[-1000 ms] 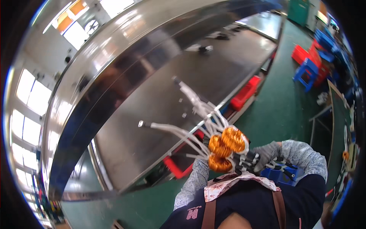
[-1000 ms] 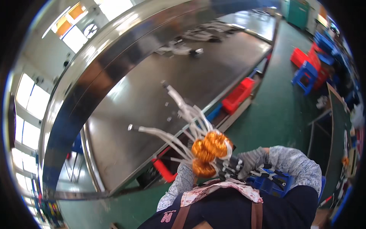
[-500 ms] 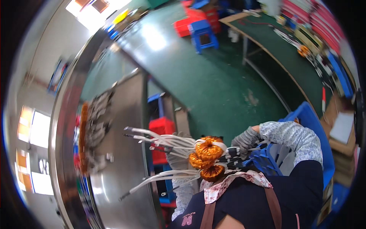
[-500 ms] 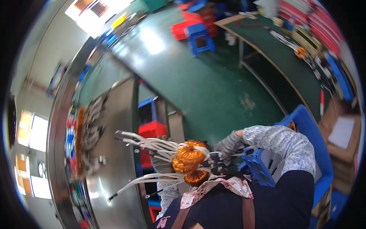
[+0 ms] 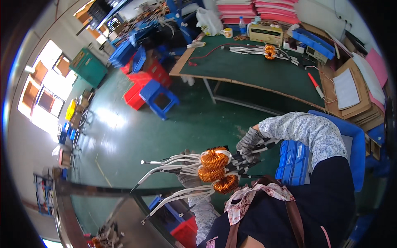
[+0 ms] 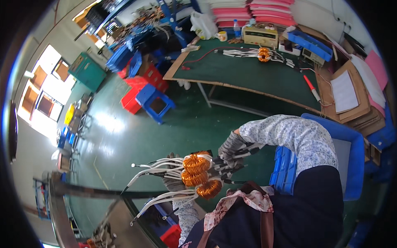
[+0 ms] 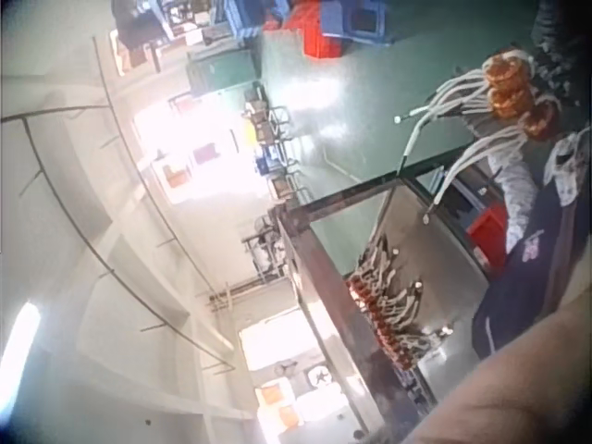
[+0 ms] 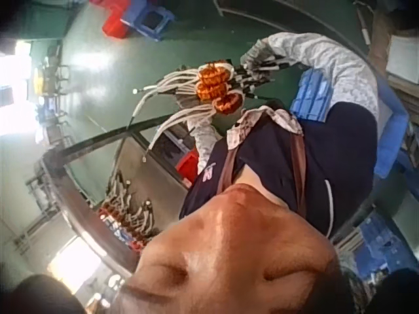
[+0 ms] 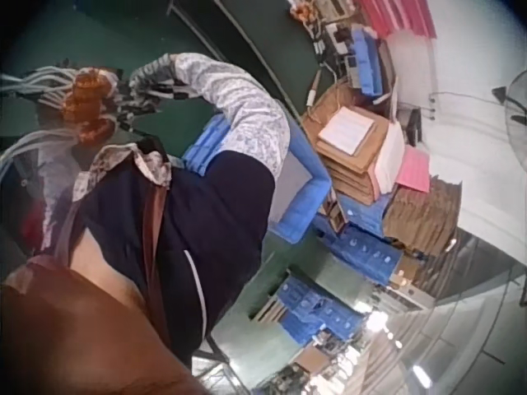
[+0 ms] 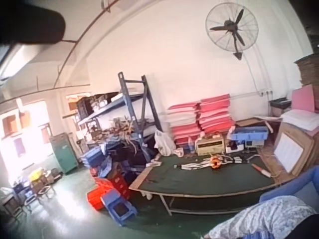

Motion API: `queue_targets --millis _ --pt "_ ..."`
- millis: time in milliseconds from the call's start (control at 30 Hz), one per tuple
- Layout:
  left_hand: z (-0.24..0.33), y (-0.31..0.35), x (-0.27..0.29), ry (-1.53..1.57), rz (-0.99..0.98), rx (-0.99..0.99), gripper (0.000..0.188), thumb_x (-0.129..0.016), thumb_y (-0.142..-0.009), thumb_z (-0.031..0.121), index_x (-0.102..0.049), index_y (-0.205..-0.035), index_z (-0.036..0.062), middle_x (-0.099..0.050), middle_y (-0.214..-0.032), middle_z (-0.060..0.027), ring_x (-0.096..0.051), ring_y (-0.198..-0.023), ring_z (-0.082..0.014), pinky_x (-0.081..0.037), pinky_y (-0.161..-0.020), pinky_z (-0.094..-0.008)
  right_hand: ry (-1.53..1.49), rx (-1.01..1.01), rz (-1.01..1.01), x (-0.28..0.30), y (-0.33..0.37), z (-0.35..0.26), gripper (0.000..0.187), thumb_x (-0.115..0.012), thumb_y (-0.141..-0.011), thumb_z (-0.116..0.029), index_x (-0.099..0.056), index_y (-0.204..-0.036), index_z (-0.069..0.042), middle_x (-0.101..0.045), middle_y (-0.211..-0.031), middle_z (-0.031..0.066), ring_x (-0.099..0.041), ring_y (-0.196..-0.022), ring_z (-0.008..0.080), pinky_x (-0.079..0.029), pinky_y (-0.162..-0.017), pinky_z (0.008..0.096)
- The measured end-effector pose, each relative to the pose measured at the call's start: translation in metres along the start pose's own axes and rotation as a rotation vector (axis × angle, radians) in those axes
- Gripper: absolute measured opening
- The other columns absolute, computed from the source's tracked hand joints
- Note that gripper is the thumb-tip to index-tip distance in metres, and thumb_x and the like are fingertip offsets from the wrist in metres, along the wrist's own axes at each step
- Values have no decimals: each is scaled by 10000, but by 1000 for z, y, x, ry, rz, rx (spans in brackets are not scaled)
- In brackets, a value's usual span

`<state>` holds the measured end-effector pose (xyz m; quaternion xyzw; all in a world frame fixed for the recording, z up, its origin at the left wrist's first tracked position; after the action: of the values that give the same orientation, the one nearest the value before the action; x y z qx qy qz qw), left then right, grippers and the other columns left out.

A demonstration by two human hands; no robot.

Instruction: The person tests multiple copper-wound electrical components using red and black probes connected to a testing device. They systematically touch the probes to the terminals of each component laid out on a green workbench, then move the tested items into a blue plastic bin.

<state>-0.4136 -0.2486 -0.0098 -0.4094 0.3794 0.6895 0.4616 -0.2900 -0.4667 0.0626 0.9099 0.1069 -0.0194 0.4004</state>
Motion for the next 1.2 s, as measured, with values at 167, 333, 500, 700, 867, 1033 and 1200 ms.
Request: queue_targets --millis 167,333,500,700,867,1033,1200 --pt "10 -42 -20 25 -123 53 523 -399 -884 443 -364 -1267 88 -437 -1233 -147 -404 -1159 -294 -316 -1006 -416 -60 137 156 -17 2 -2 109 -655 -659 -68 -598 -737 -16 -604 -686 37 -574 -616 134 -455 -510 265" --pt "-4 -106 -19 69 -487 -122 562 -461 -854 397 -346 -1289 61 -390 -1296 -135 -340 -1215 -313 -296 -1017 -442 70 266 333 -24 1 -1 132 -631 -692 -84 -635 -784 11 -608 -639 46 -571 -566 123 -445 -486 259" --pt "-35 -177 -45 209 -810 155 512 -447 -879 319 -347 -1279 16 -369 -1295 -167 -355 -1195 -283 -276 -1016 -391 99 328 529 41 22 30 129 -609 -718 -103 -615 -747 23 -608 -636 72 -594 -564 145 -485 -502 278" --pt "-88 -303 -145 -81 -460 203 468 -458 -877 296 -381 -1249 23 -407 -1240 -157 -390 -1141 -273 -303 -975 -377 -102 205 631 177 155 28 152 -665 -621 -42 -615 -742 34 -613 -637 106 -594 -522 193 -487 -485 297" --pt "-177 -386 -138 -251 -290 374 432 -467 -876 277 -410 -1224 29 -438 -1194 -149 -418 -1097 -265 -326 -941 -366 -56 104 832 247 162 118 328 -697 -540 -190 -625 -781 21 -592 -641 80 -570 -691 210 -436 -627 346" --pt "-256 -456 -123 -475 -225 563 396 -476 -875 258 -438 -1200 35 -470 -1148 -140 -447 -1053 -256 -349 -906 -355 -442 -56 852 299 171 229 248 -719 -531 -214 -648 -693 -41 -603 -626 44 -560 -568 173 -440 -488 331" --pt "-302 -513 -109 -712 -230 734 361 -484 -873 239 -467 -1175 40 -501 -1102 -132 -476 -1008 -248 -372 -872 -344 -19 -341 852 359 217 292 213 -702 -540 -224 -669 -704 -91 -609 -664 30 -561 -633 171 -446 -518 349"
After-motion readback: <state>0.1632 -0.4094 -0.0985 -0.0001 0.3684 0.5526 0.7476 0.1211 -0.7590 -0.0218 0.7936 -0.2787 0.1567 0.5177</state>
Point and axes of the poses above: each hand's wrist, its own y-axis away from the middle knuckle, its own x-axis out of the back of the hand, z = x × y, the point moved 3 cm from there along -y, towards the middle knuckle
